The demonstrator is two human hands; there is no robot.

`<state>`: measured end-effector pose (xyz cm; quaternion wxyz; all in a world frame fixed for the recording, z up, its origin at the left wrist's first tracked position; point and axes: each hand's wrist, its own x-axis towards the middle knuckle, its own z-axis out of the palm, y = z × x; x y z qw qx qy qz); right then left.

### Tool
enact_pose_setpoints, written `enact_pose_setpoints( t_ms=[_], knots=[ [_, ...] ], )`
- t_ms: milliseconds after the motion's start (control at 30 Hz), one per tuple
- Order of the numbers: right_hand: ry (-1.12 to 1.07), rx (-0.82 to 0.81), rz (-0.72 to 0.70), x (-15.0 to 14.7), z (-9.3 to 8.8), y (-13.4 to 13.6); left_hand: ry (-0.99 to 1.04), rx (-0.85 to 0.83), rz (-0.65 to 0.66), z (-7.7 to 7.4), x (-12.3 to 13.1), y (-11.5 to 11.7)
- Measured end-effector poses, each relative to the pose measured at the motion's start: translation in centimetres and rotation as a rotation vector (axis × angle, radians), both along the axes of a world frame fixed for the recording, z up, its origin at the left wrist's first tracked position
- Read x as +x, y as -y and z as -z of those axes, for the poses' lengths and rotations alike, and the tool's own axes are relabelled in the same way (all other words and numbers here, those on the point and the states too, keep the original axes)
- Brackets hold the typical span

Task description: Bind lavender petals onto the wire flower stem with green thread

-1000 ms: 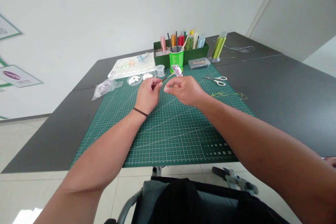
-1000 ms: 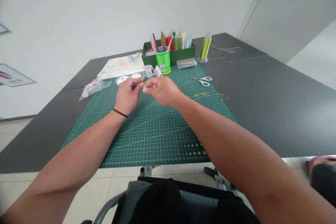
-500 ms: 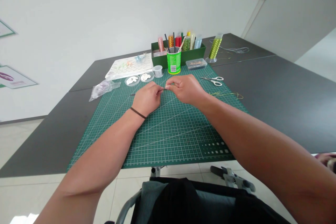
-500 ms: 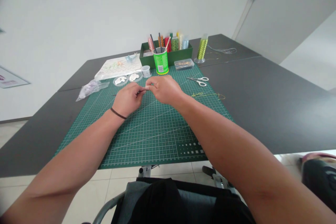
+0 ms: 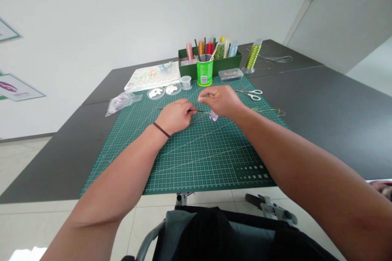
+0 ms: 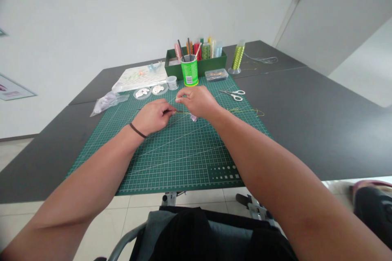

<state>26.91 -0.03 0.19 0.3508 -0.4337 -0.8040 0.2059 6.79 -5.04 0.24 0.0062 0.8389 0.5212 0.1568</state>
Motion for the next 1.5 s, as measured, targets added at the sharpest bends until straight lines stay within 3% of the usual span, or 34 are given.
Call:
enact_pose_setpoints(
  t_ms=[300,533,933,1500],
  knots=[
    [-0.014,-0.067,0.002,0.0,0.1,-0.1,0.012,-0.001,0.024,0.3,-0.2,-0.2],
    [0.019,-0.024,-0.050,-0.1,-0.3,0.2,0.028,-0.037,-0.012,0.2,-0.2,-0.3],
    [0.067,-0.129,-0.024,0.4,-0.6,-0.1,-0.042,-0.050,0.095,0.1,-0.3,0.0],
    [-0.077,-0.259,-0.069,1.3,1.1,-1.8,0.009,0.060,0.154,0.3,-0.7,-0.1]
  ],
)
